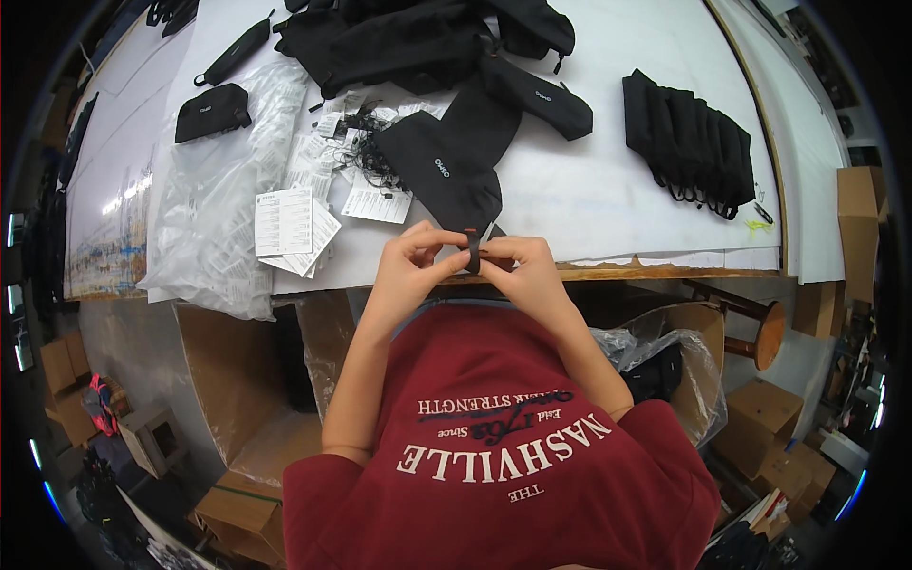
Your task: The recorder is attaching black plastic security tags to fabric cases and organizing them into stacks.
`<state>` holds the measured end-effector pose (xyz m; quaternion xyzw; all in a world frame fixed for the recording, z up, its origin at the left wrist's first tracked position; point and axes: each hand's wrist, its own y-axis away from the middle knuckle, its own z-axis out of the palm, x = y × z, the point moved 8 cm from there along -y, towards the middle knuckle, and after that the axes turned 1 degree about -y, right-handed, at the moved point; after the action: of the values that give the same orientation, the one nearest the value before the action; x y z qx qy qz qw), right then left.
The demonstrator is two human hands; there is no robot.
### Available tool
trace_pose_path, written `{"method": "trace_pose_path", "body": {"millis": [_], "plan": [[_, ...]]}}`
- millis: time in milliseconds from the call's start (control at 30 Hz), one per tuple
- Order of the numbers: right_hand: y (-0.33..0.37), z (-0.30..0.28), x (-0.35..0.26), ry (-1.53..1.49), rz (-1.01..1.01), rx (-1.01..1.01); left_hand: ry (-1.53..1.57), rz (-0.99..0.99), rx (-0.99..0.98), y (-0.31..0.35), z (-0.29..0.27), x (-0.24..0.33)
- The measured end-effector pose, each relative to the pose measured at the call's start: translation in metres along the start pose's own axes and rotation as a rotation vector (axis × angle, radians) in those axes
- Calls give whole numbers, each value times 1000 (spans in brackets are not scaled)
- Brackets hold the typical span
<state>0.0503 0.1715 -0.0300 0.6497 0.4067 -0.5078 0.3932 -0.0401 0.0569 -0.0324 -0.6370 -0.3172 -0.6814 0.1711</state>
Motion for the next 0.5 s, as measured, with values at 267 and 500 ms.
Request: {"method": "trace_pose_path", "body": {"millis": [267, 500], "plan": [[-1, 0, -3, 7, 33, 61, -342, 353, 209, 8, 3, 40], [6, -29, -11, -591, 54, 127, 409, 202, 120, 9, -9, 45]]}}
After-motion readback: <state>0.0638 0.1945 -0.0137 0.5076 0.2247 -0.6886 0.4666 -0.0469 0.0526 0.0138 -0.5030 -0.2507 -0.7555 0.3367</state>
